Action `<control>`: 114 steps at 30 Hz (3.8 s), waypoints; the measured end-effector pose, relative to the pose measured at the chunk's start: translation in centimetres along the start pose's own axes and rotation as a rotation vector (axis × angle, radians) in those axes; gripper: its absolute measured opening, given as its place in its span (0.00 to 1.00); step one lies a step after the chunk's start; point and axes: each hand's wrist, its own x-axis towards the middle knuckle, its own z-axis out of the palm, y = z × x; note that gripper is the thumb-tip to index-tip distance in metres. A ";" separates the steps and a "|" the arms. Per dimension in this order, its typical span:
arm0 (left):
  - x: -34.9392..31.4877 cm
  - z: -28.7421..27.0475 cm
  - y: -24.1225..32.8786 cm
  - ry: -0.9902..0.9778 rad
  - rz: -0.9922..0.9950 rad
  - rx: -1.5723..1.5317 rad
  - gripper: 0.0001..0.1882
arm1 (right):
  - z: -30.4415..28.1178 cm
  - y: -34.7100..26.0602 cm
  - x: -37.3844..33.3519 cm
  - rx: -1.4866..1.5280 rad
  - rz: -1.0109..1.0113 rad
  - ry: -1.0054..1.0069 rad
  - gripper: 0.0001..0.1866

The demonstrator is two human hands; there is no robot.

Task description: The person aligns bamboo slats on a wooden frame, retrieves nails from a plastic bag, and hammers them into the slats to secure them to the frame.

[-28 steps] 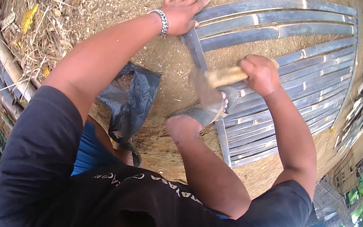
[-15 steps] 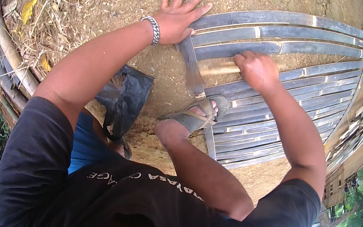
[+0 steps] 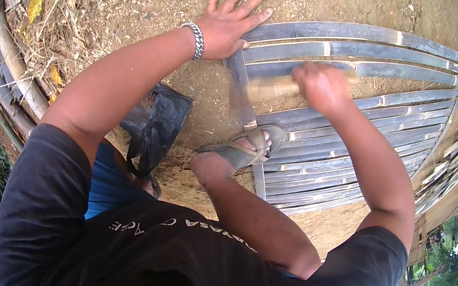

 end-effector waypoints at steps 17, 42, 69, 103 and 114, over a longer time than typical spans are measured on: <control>0.0 0.7 -0.5 0.043 0.025 -0.013 0.39 | -1.2 -0.3 -3.5 0.395 -0.005 0.034 0.10; 1.0 1.8 -0.9 0.078 0.009 0.185 0.42 | 4.7 -33.0 9.9 2.386 1.293 1.364 0.12; -0.2 -0.6 0.5 -0.019 0.032 0.047 0.47 | 9.3 -35.1 8.4 1.169 1.505 1.257 0.16; -0.6 -0.9 0.2 0.011 0.041 -0.039 0.43 | 7.5 -33.4 6.4 0.826 1.325 1.395 0.14; 0.0 -0.7 0.5 0.017 0.032 -0.008 0.45 | 8.2 -32.4 5.6 0.960 1.469 0.853 0.15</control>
